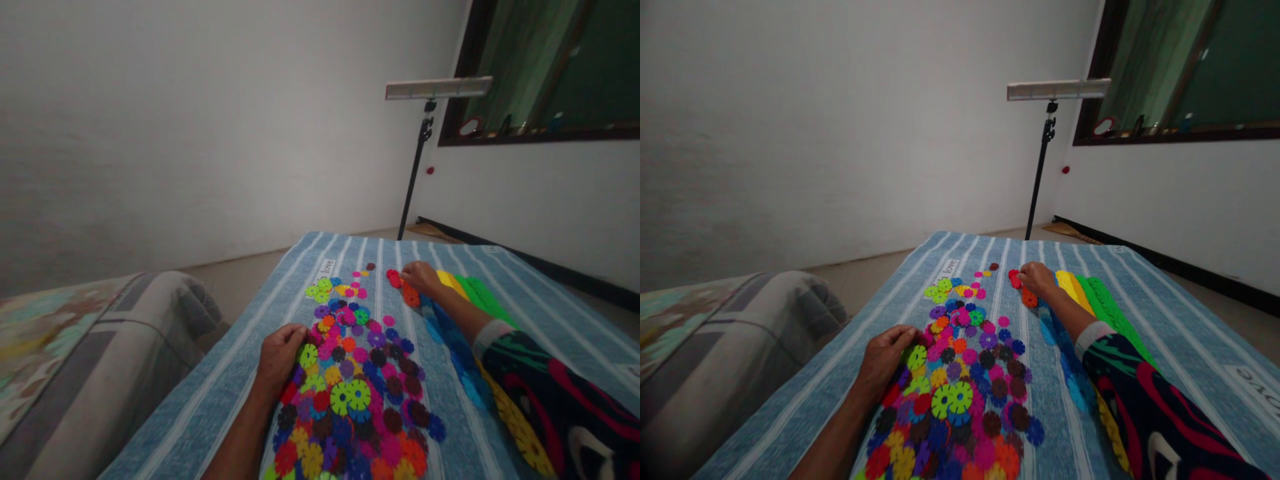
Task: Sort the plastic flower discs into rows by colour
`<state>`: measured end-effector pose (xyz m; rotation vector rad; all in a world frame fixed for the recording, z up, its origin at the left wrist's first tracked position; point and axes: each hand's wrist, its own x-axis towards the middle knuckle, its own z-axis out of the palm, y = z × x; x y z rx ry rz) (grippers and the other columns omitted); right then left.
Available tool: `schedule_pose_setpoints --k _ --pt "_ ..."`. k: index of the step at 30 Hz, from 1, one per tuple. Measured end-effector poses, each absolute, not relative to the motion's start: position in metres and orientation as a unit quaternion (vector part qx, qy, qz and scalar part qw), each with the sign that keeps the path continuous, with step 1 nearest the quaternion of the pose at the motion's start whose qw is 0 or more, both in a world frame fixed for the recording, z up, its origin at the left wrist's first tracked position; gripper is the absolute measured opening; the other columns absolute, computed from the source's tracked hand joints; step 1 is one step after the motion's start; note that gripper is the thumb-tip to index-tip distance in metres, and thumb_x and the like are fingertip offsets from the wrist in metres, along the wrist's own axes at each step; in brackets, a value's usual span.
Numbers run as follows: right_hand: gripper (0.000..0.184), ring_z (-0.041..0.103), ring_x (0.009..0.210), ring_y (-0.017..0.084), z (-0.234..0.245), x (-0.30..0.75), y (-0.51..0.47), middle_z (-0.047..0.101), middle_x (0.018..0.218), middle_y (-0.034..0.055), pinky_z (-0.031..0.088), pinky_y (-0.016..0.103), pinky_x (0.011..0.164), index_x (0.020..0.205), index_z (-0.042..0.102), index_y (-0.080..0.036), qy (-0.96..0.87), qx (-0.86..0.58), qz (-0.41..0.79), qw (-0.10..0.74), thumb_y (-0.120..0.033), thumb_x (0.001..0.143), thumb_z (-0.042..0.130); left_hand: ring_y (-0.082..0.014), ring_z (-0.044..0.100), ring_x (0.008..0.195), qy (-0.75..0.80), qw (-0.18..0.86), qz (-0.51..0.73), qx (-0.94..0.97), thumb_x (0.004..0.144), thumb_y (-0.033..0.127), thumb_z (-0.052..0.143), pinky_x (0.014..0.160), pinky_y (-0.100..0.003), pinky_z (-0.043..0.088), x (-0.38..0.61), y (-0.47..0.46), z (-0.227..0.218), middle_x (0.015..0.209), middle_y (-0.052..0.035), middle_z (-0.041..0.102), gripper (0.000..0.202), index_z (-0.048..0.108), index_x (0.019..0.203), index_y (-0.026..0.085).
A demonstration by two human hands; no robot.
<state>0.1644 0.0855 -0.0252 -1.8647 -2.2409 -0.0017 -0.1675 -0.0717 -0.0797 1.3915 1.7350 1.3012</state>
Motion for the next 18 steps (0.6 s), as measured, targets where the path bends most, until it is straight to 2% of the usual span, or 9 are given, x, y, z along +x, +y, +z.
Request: schedule_pose_setpoints --k 5,8,12,18 --pt "0.022 0.064 0.096 0.017 -0.036 0.125 0.008 0.075 0.099 0.0052 0.041 0.022 0.077 0.09 0.077 -0.02 -0.824 -0.552 0.027 0.122 -0.026 0.092 0.056 -0.0215 0.065 0.074 0.642 0.277 0.479 0.53 0.069 0.049 0.06 0.071 -0.029 0.05 -0.169 -0.07 -0.08 0.074 -0.0033 0.075 0.033 0.075 0.069 0.019" --pt "0.022 0.063 0.091 0.017 -0.052 0.111 -0.046 0.072 0.09 0.0038 0.041 0.025 0.079 0.084 0.074 -0.02 -0.856 -0.496 0.04 0.138 -0.026 0.094 0.055 -0.0212 0.065 0.075 0.64 0.272 0.477 0.538 0.071 0.048 0.058 0.072 -0.029 0.05 -0.169 -0.069 -0.079 0.074 -0.003 0.075 0.033 0.075 0.069 0.02" --pt "0.022 0.059 0.082 0.017 -0.074 0.115 -0.102 0.068 0.084 0.0037 0.042 0.028 0.076 0.077 0.068 -0.019 -0.854 -0.469 0.044 0.219 -0.022 0.093 0.055 -0.0213 0.066 0.074 0.637 0.259 0.481 0.544 0.069 0.048 0.058 0.071 -0.029 0.05 -0.167 -0.07 -0.075 0.072 -0.0025 0.074 0.033 0.075 0.069 0.02" --pt "0.023 0.059 0.08 0.019 -0.099 0.133 -0.149 0.066 0.08 0.0049 0.044 0.032 0.074 0.08 0.064 -0.021 -0.831 -0.435 0.031 0.345 -0.02 0.096 0.047 -0.0213 0.066 0.073 0.635 0.243 0.476 0.558 0.066 0.047 0.06 0.071 -0.03 0.051 -0.165 -0.071 -0.075 0.072 -0.0026 0.074 0.032 0.075 0.068 0.02"
